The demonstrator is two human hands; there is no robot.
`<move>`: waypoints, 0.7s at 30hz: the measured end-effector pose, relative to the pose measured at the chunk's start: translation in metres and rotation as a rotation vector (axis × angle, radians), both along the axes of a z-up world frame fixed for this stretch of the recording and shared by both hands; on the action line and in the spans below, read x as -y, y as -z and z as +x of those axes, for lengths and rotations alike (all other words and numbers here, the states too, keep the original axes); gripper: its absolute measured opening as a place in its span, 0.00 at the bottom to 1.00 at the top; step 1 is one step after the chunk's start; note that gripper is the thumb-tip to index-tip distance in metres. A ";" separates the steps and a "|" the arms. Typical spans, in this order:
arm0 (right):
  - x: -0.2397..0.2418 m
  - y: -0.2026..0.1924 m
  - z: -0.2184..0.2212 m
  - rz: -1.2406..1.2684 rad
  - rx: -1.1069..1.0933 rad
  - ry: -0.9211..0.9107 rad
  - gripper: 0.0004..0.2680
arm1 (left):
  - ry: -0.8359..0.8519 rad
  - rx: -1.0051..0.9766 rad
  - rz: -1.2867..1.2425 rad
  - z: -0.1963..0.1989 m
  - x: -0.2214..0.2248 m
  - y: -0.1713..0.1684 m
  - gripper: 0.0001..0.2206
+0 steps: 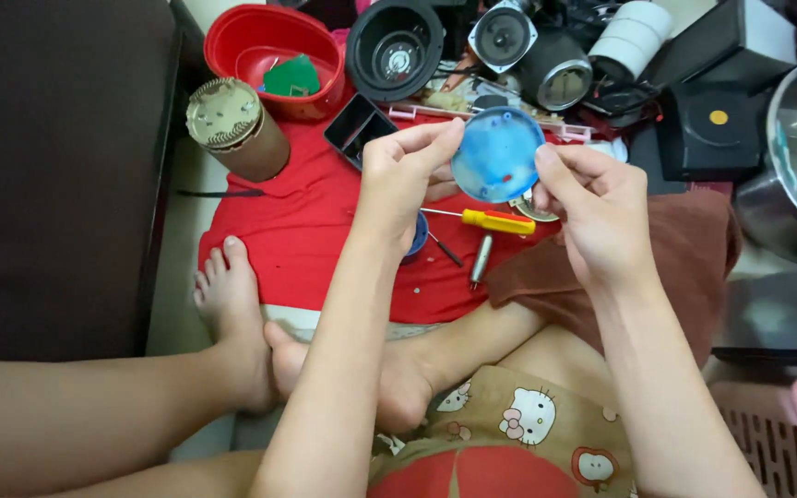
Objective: Disassembling and inspecting the internal components of a small portable speaker to verify wire integrity.
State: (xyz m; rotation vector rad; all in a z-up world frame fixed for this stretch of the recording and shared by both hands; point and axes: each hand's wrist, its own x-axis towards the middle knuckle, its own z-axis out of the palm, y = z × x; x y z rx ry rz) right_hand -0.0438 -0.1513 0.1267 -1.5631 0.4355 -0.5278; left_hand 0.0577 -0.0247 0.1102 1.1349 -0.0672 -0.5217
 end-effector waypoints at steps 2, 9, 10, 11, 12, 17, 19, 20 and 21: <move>0.002 -0.001 -0.005 0.037 0.046 -0.011 0.05 | 0.021 0.005 -0.036 -0.002 0.000 -0.002 0.13; -0.004 -0.020 -0.018 0.026 0.141 -0.013 0.05 | 0.077 -0.030 -0.237 -0.007 0.000 -0.009 0.13; -0.003 -0.020 -0.019 0.026 0.144 -0.012 0.05 | 0.077 -0.027 -0.237 -0.008 0.000 -0.008 0.13; -0.002 -0.020 -0.020 0.034 0.146 -0.008 0.04 | 0.087 -0.040 -0.259 -0.008 0.000 -0.007 0.14; -0.001 -0.020 -0.020 0.040 0.150 -0.004 0.04 | 0.096 -0.053 -0.283 -0.009 0.000 -0.006 0.14; -0.003 -0.024 -0.021 0.075 0.151 0.027 0.04 | 0.110 -0.106 -0.295 -0.016 -0.001 -0.008 0.15; -0.005 -0.026 -0.022 0.083 0.155 0.032 0.04 | 0.116 -0.121 -0.293 -0.015 0.000 -0.005 0.14; -0.007 -0.027 -0.022 0.086 0.144 0.035 0.05 | 0.117 -0.132 -0.294 -0.014 0.000 -0.004 0.14; -0.008 -0.028 -0.023 0.089 0.134 0.037 0.05 | 0.117 -0.144 -0.295 -0.013 0.000 -0.002 0.14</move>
